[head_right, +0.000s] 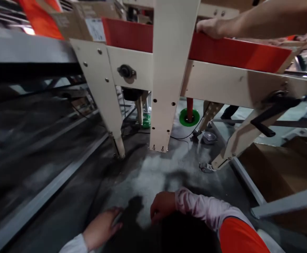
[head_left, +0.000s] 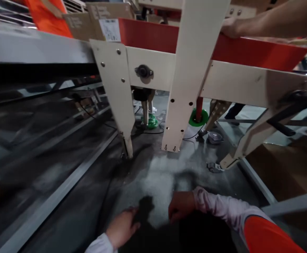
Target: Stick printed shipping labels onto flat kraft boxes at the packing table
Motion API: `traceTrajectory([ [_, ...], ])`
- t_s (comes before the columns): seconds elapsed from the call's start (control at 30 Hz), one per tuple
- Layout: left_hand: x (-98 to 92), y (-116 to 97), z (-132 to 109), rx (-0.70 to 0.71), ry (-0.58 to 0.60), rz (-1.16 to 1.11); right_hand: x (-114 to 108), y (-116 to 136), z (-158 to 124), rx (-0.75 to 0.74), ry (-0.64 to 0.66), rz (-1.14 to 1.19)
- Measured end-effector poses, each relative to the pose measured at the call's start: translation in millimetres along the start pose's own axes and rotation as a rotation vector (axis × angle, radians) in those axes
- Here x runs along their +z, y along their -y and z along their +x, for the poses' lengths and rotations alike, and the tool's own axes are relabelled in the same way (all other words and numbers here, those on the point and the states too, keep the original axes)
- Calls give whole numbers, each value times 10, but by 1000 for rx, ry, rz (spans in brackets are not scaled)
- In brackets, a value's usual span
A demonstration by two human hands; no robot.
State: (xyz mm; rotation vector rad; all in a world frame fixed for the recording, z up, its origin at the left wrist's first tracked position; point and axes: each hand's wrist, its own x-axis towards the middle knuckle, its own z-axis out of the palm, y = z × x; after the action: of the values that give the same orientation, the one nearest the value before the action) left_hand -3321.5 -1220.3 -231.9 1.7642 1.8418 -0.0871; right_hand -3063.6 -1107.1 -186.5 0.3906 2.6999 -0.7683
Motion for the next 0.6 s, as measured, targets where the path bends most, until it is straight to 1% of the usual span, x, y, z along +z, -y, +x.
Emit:
traceTrajectory([
  [0.1,9,-105,-213,5,87,-30,33,63,125,54,65,-42],
  [0.17,-24,-135,-383,30,136,-35,61,113,237,95,98,-75],
  [0.23,-64,-122,-551,79,136,-46,77,155,343,191,150,-139],
  [0.27,-74,-96,-625,108,138,-58,78,172,389,265,177,-175],
  [0.33,-58,-3,-736,158,195,-81,74,196,461,419,192,-239],
  [0.37,-35,59,-773,173,243,-85,73,203,490,481,181,-263],
  [0.43,22,198,-815,178,302,-89,83,206,550,553,131,-296],
  [0.5,65,326,-836,189,281,-111,114,191,632,602,78,-296],
  [0.57,78,426,-848,205,239,-143,161,158,747,655,50,-219],
  [0.6,76,465,-850,216,230,-160,185,135,814,670,57,-162],
])
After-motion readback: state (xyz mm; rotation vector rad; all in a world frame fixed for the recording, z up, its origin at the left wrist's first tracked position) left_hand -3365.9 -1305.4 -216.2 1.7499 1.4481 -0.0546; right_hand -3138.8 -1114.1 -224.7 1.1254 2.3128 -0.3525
